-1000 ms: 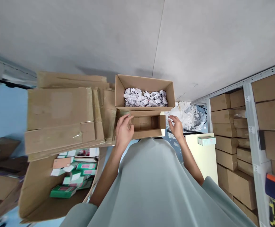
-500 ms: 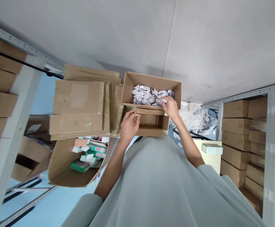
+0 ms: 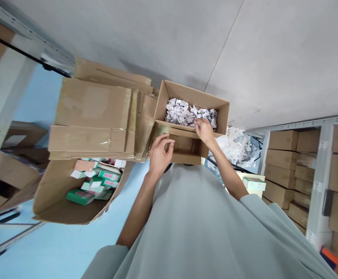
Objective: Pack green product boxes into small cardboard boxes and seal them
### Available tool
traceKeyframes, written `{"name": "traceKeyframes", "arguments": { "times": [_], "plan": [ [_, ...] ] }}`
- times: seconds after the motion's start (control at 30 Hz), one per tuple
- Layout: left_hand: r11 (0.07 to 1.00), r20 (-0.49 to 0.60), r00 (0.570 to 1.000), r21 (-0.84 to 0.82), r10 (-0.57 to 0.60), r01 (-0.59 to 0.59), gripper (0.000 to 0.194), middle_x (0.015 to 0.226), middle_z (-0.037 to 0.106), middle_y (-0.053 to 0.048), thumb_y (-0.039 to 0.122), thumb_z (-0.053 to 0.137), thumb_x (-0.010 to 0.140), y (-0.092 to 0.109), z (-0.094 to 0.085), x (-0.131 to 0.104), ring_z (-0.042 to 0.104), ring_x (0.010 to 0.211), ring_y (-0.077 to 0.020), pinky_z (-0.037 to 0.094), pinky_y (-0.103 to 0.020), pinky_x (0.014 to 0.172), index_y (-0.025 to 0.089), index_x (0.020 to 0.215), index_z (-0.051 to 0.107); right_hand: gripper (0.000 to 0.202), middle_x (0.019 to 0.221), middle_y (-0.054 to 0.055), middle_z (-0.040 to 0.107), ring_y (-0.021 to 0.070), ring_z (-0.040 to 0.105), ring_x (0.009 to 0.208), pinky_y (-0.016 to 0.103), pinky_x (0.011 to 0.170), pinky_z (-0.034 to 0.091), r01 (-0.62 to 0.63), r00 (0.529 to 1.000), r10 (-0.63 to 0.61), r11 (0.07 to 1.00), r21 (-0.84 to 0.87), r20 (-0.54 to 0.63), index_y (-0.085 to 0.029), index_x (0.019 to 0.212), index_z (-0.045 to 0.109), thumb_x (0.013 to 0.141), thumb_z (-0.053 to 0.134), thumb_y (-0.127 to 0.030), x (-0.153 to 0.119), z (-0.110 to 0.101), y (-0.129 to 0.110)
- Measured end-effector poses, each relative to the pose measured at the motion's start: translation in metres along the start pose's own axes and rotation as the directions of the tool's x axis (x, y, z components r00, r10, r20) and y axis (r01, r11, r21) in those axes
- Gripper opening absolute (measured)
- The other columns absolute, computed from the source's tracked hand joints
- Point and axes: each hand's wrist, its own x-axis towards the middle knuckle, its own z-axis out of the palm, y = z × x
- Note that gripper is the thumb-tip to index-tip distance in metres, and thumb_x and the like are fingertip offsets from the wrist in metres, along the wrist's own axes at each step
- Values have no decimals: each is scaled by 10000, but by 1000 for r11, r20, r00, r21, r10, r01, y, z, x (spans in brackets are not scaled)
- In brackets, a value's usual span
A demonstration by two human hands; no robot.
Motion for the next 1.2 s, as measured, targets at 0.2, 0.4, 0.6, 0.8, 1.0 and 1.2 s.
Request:
{"name": "traceKeyframes", "arguments": {
  "times": [0.2,0.4,0.6,0.8,1.0,1.2],
  "plan": [
    [999,46,998,-26,42,-41,169,1178,800,-81,222,604,1050,1,3,1,766,1173,-280,590,-440,1108,262,1074,767,397,1343,185,796,294,718,1315,406,1235,510,-37,999,36,994,-108,-5,-132,1349,800,1209,442,-234,-4,0,-9],
    [997,67,995,-38,70,-67,169,1089,816,-77,232,595,1050,-2,7,4,763,1082,-286,589,-434,1028,249,1058,764,391,1341,175,807,287,735,1276,387,1180,537,-79,997,81,989,-125,7,-152,1339,808,1199,453,-237,-5,-3,-13],
    [993,70,992,-51,108,-105,162,1097,824,-71,233,590,1056,-4,8,10,767,1099,-277,589,-413,1031,252,1056,751,362,1359,167,811,281,748,1278,378,1169,540,-114,992,119,987,-116,44,-159,1337,800,1191,478,-239,-9,-6,-18],
    [990,83,987,0,138,-139,198,1176,808,-94,251,576,1075,-4,5,37,751,1170,-303,578,-454,1104,253,1135,764,352,1364,165,823,283,760,1284,378,1180,546,-141,988,146,986,-88,49,-141,1355,796,1172,506,-224,-11,-6,-22],
    [965,162,966,134,202,-224,366,1445,741,-173,415,679,1046,-17,26,89,612,1483,-407,323,-646,1387,230,1350,762,316,1385,111,843,249,796,1255,349,1151,574,-211,969,211,977,-12,129,-194,1375,809,1143,603,-257,0,-14,-16],
    [944,266,938,184,221,-274,535,1671,618,-187,448,731,1003,-27,39,99,380,1695,-456,109,-720,1440,236,1494,722,393,1431,111,829,260,778,1339,342,1186,563,-246,941,269,961,-130,205,-189,1474,769,1096,685,-249,39,-38,10]
  ]
}}
